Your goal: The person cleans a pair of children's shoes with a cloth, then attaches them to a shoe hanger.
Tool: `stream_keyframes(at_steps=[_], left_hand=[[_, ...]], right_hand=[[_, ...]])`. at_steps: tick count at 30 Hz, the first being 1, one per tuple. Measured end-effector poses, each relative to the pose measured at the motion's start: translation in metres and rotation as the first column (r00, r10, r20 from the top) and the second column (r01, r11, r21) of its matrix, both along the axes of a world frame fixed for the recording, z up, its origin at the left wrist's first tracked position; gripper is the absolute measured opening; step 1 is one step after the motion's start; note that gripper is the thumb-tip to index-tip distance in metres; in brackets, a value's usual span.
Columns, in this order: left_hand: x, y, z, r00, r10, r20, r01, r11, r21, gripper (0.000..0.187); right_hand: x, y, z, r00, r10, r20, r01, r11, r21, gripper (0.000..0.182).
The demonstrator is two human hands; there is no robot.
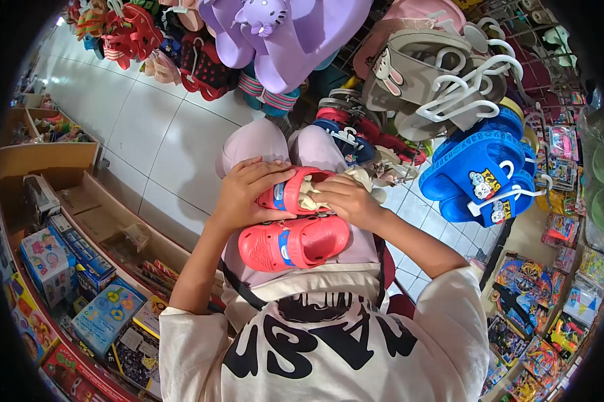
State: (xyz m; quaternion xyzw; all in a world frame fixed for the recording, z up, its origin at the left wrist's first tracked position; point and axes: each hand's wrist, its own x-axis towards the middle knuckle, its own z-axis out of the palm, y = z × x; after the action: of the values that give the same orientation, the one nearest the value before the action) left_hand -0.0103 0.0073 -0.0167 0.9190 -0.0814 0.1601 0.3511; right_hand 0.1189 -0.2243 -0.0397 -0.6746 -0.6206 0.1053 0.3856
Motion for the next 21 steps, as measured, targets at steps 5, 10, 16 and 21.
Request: stream_keyframes(at_steps=[5,10,16,21], left_hand=[[0.0,-0.001,-0.003,1.0,0.004,0.015,-0.005,1.0,0.027,0.068],[0.005,-0.001,-0.004,0.999,0.024,0.035,-0.025,0.999,0.035,0.068],[0.008,0.0,0.006,1.0,-0.008,-0.007,0.009,0.986,0.169,0.071],[0.001,0.0,-0.001,0.997,-0.056,-0.046,0.063,0.982,0.178,0.071]], right_hand=[[-0.009,0.025,-0.003,1.0,0.009,0.017,-0.01,0.996,0.089,0.021],[-0.007,0.038,-0.006,0.999,0.037,0.028,-0.039,0.996,0.084,0.015],[-0.009,0.044,-0.012,0.999,0.002,-0.054,0.003,0.995,0.098,0.012],[-0.001,0.029,0.013,0.994,0.084,0.066,-0.083,0.996,-0.02,0.018]])
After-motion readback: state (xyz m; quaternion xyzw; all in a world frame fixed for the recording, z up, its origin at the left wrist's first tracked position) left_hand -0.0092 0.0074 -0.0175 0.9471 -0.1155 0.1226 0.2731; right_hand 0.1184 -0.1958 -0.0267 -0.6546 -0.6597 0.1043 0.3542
